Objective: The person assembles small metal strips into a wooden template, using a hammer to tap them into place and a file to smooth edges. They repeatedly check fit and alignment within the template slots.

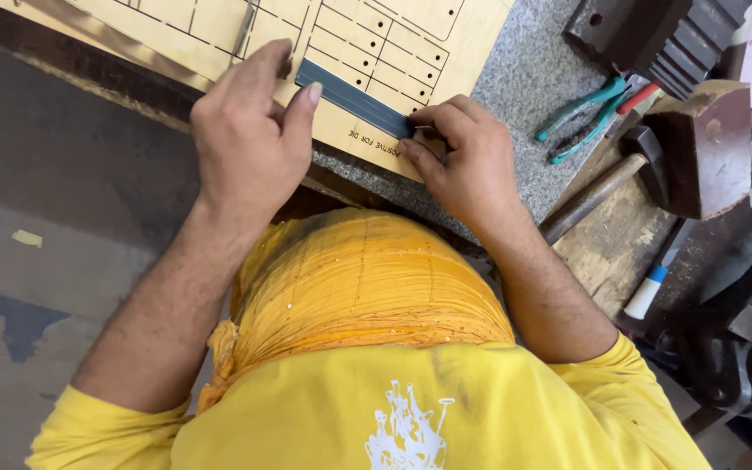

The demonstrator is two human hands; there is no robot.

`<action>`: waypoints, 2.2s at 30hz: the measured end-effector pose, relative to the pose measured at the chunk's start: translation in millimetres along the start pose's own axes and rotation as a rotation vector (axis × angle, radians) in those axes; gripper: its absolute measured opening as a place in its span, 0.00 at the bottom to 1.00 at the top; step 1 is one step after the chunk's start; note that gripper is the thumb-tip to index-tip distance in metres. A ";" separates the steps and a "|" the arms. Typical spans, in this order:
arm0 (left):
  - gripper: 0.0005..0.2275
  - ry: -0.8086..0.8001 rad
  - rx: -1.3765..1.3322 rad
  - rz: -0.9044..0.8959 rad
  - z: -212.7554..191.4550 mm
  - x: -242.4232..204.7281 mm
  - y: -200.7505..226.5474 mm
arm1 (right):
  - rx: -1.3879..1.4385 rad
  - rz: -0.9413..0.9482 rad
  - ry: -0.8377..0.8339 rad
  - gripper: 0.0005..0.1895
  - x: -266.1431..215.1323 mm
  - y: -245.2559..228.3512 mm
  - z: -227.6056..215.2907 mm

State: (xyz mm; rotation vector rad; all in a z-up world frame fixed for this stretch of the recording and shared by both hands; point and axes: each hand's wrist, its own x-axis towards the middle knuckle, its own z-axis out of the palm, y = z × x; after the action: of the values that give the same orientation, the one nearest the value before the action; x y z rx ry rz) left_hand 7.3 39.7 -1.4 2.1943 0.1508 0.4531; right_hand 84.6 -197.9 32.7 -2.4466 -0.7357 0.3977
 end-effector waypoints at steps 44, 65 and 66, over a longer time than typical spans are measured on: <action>0.09 -0.449 0.235 0.283 4.5 249.7 -98.4 | -0.103 0.304 0.553 0.07 36.4 -73.8 57.2; 0.09 -0.995 0.130 0.227 17.2 203.0 -23.5 | -0.174 0.596 0.673 0.12 72.2 -99.4 82.5; 0.09 -0.993 0.120 0.233 18.4 203.1 -23.3 | -0.175 0.603 0.677 0.12 72.9 -100.1 81.4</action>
State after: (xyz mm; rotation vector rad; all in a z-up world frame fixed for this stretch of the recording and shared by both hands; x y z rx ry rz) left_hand 203.4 94.1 24.4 2.3090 -0.6285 -0.5613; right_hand 67.5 -51.5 16.5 -2.6780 0.2688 -0.2997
